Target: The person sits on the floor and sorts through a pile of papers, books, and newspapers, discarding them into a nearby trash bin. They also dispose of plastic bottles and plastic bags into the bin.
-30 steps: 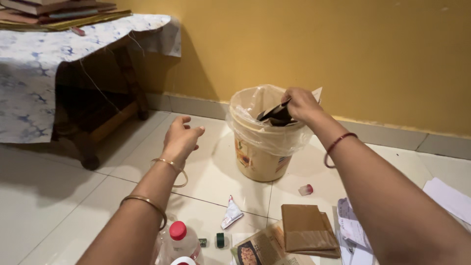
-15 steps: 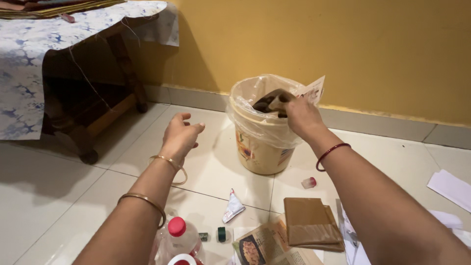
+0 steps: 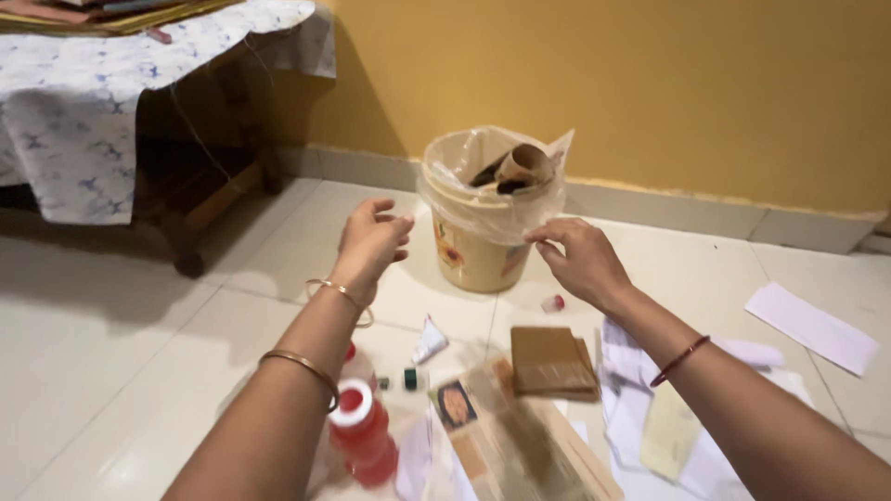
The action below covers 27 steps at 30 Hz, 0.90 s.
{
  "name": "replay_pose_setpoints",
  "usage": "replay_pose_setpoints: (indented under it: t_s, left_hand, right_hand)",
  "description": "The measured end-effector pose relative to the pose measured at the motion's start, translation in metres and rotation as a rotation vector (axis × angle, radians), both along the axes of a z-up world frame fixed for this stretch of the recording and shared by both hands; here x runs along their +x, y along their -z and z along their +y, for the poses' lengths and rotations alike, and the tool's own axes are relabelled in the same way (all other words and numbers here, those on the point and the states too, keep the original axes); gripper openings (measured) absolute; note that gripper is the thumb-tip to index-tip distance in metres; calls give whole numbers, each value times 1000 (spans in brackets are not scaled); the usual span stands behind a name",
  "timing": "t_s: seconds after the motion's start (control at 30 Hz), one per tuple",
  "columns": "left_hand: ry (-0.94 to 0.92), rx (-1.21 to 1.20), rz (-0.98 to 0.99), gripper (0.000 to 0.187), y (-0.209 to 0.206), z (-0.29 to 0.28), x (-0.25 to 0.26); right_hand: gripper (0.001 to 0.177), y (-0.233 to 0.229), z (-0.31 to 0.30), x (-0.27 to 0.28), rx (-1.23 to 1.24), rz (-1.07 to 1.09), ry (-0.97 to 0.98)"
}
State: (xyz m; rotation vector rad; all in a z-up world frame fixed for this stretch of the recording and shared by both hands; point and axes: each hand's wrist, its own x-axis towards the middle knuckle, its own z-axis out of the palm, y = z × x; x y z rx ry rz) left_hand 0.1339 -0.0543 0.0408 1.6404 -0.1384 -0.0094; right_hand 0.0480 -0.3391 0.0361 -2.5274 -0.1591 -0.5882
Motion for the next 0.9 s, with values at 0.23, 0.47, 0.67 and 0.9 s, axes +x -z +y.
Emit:
replay_pose_setpoints:
  t_s: [0.23,0.47,0.67,0.9]
  left_hand:
    - [137,-126,160,55,48,-30,-99]
    - [85,-280,306,50,127,-42,-182]
    - [32,-263,455,48,208,-33,-222]
    - [52,-97,587,66,293,-38,-245]
  right_hand:
    - [26,63,4,-107,236,409,50]
    - [33,157,10,-194,327,581,104]
    - [48,230,17,-211,337,574,53]
    - [85,253,50,-222,-21,710,-31]
